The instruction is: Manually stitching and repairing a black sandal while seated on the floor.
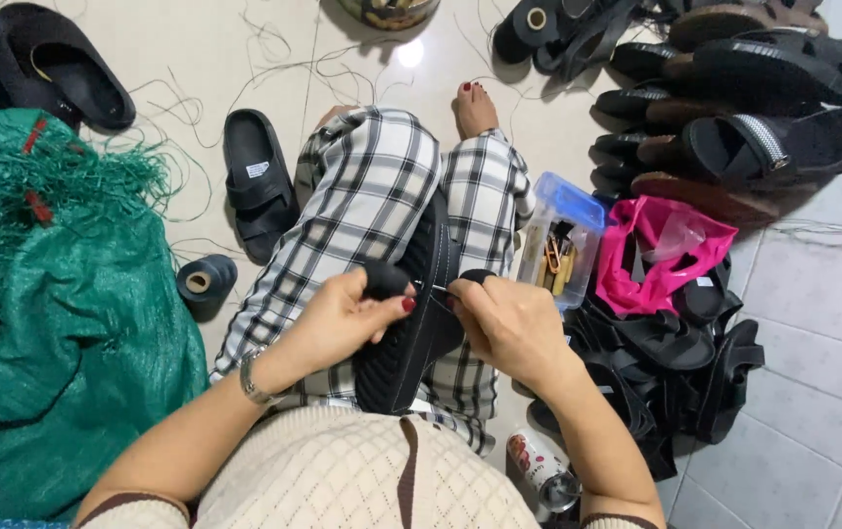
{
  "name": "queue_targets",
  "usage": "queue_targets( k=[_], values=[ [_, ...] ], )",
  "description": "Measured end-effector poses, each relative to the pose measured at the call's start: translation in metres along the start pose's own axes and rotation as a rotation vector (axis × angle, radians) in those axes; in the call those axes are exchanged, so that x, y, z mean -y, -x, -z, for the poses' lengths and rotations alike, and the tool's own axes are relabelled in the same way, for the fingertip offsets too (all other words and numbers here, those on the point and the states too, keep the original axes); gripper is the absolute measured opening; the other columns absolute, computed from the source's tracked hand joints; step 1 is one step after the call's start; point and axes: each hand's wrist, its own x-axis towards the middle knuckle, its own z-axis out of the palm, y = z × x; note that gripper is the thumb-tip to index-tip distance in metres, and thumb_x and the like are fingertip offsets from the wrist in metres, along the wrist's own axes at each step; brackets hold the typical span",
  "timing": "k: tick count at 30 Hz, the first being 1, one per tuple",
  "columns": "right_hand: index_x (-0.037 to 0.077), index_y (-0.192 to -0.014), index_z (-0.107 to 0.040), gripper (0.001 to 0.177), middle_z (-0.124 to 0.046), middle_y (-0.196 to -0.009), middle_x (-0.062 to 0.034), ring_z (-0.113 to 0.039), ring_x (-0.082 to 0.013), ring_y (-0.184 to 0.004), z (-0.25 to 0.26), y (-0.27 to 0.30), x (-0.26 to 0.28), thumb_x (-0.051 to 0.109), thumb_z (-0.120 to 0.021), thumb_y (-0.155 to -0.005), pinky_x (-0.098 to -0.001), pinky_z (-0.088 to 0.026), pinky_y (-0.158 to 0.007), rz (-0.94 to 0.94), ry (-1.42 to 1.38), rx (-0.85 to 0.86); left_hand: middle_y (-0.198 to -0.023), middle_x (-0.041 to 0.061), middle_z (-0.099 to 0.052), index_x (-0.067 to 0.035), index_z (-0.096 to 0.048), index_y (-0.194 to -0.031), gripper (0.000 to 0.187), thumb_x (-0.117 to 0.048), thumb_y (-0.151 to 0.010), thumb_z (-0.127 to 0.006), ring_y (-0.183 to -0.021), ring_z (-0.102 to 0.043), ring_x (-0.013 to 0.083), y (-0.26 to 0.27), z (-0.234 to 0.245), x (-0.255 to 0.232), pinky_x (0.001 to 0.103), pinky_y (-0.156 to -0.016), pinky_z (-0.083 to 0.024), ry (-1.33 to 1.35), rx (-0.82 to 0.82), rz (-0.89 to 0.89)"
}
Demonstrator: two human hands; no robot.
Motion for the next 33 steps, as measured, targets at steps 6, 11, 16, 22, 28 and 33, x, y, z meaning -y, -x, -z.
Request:
queue_targets(
  k=[6, 11, 16, 22, 28, 33],
  values=[
    [0.025, -0.136, -0.056, 0.05, -0.052, -0.062, -0.0019, -0.057, -0.0188, -0.048, 0.037, 0.001, 0.022, 0.012, -0.057, -0.088, -0.0319, -0.049, -0.044, -0.057, 0.129, 0.207, -0.061, 0.012, -0.052, -0.002, -0.074, -0.085, 0.047, -0.042, -0.07, -0.095, -0.058, -0.067, 0.0333, 0.007, -0.016, 0.04, 0.038, -0.051, -0.058, -0.766, -0.222, -0.404],
    [0.026, -0.139, -0.059, 0.066, -0.053, -0.066, 0.0006, -0.049, -0.0184, -0.041, 0.081, 0.031, 0.012, 0.013, -0.07, -0.075, -0.0345, -0.041, -0.04, -0.285, -0.018, 0.277, -0.068, 0.001, -0.047, -0.001, -0.063, -0.113, 0.047, -0.027, -0.078, -0.082, -0.063, -0.038, 0.0137, 0.017, -0.008, -0.008, 0.025, -0.058, -0.038, -0.662, -0.081, -0.182],
    [0.014, -0.134, -0.063, 0.063, -0.076, -0.097, -0.0125, -0.073, -0.0387, -0.089, 0.033, 0.042, -0.008, 0.009, -0.079, -0.073, -0.0447, -0.058, -0.077, -0.438, -0.566, 0.08, -0.053, -0.01, -0.03, -0.006, -0.062, -0.097, 0.053, -0.023, -0.062, -0.099, -0.045, -0.033, 0.0057, 0.022, -0.003, -0.042, 0.019, -0.049, -0.033, -0.332, -0.205, -0.236],
    [0.014, -0.107, -0.079, 0.04, -0.058, -0.052, -0.0021, -0.05, -0.0081, -0.045, -0.01, 0.03, -0.012, 0.006, -0.09, -0.069, -0.0192, -0.045, -0.045, -0.695, -0.971, -0.244, -0.069, 0.002, -0.036, -0.006, -0.051, -0.067, 0.052, -0.031, -0.067, -0.096, -0.051, -0.056, 0.0271, 0.013, 0.006, 0.007, 0.037, -0.054, -0.046, -0.563, -0.169, -0.293],
    [-0.001, -0.074, -0.073, 0.015, -0.059, -0.053, -0.0042, -0.049, -0.0053, -0.043, -0.029, 0.012, -0.033, 0.011, -0.079, -0.081, -0.0186, -0.037, -0.041, -0.221, -1.55, -0.078, -0.122, 0.016, -0.055, -0.018, -0.062, -0.138, 0.079, -0.038, -0.069, -0.093, -0.108, -0.064, 0.0457, 0.009, -0.004, 0.002, 0.05, -0.088, -0.056, -0.735, -0.117, -0.434],
    [-0.006, -0.094, -0.078, 0.021, -0.074, -0.066, -0.0249, -0.071, -0.0353, -0.054, 0.038, -0.02, -0.027, -0.001, -0.065, -0.079, -0.0411, -0.055, -0.058, -0.314, -0.916, 0.374, -0.117, 0.013, -0.059, -0.016, -0.062, -0.138, 0.085, -0.041, -0.065, -0.095, -0.115, -0.062, 0.0384, 0.005, 0.0, 0.014, 0.045, -0.097, -0.052, -0.699, -0.107, -0.477]
  ],
)
